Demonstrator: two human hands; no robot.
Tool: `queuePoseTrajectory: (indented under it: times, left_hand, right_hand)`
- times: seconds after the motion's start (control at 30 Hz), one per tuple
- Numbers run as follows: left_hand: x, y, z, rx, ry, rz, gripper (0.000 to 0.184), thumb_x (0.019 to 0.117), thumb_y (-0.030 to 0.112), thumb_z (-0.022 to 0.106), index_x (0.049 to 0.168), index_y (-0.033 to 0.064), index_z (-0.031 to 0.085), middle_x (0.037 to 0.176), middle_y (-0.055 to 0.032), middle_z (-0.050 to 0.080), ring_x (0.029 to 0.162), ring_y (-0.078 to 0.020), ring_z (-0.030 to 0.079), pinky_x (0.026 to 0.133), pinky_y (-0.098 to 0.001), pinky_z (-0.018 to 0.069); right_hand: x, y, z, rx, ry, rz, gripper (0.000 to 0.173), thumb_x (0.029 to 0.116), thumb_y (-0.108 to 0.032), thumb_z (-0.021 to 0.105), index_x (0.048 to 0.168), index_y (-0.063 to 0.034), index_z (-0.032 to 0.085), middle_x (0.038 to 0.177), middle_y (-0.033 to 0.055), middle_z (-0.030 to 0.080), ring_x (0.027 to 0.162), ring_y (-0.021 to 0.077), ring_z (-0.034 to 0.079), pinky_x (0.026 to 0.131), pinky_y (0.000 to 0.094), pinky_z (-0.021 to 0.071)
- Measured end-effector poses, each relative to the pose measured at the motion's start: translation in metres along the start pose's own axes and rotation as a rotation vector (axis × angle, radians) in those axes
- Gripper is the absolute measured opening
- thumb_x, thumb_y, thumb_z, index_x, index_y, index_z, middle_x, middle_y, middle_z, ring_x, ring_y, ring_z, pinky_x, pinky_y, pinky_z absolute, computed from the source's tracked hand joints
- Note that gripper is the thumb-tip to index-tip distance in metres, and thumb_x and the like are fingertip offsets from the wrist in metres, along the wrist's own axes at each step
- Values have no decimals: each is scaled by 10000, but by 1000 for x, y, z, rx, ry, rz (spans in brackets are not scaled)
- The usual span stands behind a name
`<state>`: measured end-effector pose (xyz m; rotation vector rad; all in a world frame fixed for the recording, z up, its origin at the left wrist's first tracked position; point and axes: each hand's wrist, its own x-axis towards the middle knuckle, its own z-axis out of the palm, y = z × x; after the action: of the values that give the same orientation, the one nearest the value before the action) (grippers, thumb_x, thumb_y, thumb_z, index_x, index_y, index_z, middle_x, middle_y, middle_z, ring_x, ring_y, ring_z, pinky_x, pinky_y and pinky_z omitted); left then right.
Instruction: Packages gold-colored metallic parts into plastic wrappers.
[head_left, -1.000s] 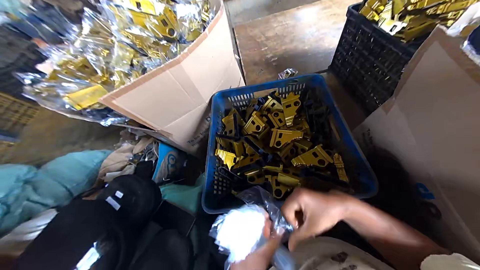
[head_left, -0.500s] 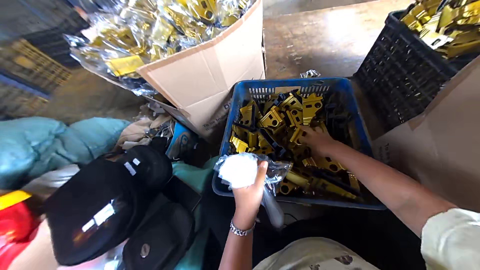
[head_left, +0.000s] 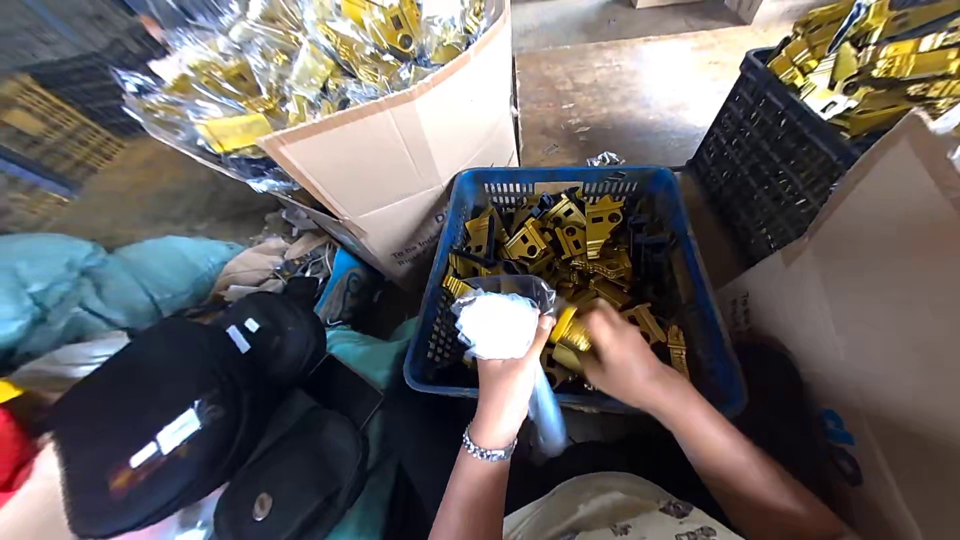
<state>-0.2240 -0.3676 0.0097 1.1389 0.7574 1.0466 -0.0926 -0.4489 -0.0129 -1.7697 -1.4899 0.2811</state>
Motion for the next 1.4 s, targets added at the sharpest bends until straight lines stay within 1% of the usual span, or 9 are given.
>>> queuePoseTrajectory:
  times: [0.23, 0.43, 0.53, 0.7, 0.9, 1.0, 1.13, 1.27, 1.4]
  left_hand:
    - [-3, -25, -17, 668, -181, 551, 479, 704, 175, 831, 1002, -166, 674, 944, -210, 739, 933, -153, 724, 891, -281, 570]
    - [6, -25, -12, 488, -12, 482, 395, 799, 47, 773, 1051, -210, 611, 948, -139, 723, 918, 13, 676, 877, -162, 543]
    - [-19, -22, 1, 584, -250, 483, 394, 728, 113, 797, 980, -166, 679, 908, -183, 743, 899, -104, 721, 870, -238, 564]
    - [-4, -18, -26, 203, -294, 105, 278, 877, -7, 690, 1124, -109, 614, 924, -32, 732, 831, -63, 706, 811, -249, 604]
    - [11, -9, -44, 628, -230, 355, 229, 796, 9, 700, 975, -132, 677, 876, -120, 753, 829, -130, 747, 800, -293, 616]
    - [6, -12, -19, 775, -416, 455, 347, 712, 74, 784, 982, -128, 699, 925, -204, 741, 903, -238, 741, 852, -394, 592]
    - [-7, -16, 9, 468, -381, 282, 368, 731, 55, 764, 1012, -158, 662, 921, -145, 729, 914, -62, 695, 873, -214, 546]
    - [-5, -36, -2, 394, -455, 217, 276, 881, 76, 693, 1066, -120, 635, 967, -84, 696, 937, -27, 650, 881, -185, 507]
    - [-8, -31, 10, 610, -393, 396, 330, 726, 62, 750, 960, -159, 680, 891, -191, 732, 889, -159, 719, 850, -274, 561]
  right_hand:
    - [18, -3, -4, 483, -309, 336, 852, 847, -68, 712, 1533, 79, 227, 1430, 267, 501, 1290, 238, 560, 1083, 349, 463]
    - [15, 0, -13, 663, 33, 371, 542, 921, -162, 711, 1416, 0, 561, 1395, 136, 599, 1223, 94, 601, 1025, 239, 500]
    - [14, 14, -3, 429, 112, 187, 563, 858, -193, 758, 1363, 16, 621, 1288, 207, 648, 1166, 211, 623, 1012, 330, 509]
    - [38, 24, -57, 194, -441, 326, 333, 848, -116, 810, 1120, 45, 706, 1094, 212, 703, 1030, 297, 668, 947, 484, 521]
    - [114, 40, -105, -99, 131, 354, 571, 916, -219, 787, 1371, 42, 560, 1371, 321, 543, 1256, 520, 519, 1024, 684, 422]
    - [89, -16, -54, 16, -54, 139, 580, 1049, -371, 520, 1468, 28, 494, 1520, 277, 456, 1439, 439, 395, 1183, 608, 309]
    - [55, -29, -12, -3, -240, -92, 625, 1108, -423, 181, 1500, -73, 519, 1607, 106, 425, 1551, 309, 256, 1232, 662, 23]
    - [34, -22, 17, 25, 58, -308, 674, 1104, -459, 146, 1320, -127, 691, 1459, 91, 602, 1442, 348, 454, 1170, 676, 249]
    - [41, -18, 7, 108, 40, -54, 606, 1103, -381, 214, 1399, -38, 617, 1520, 111, 536, 1504, 341, 357, 1198, 715, 94]
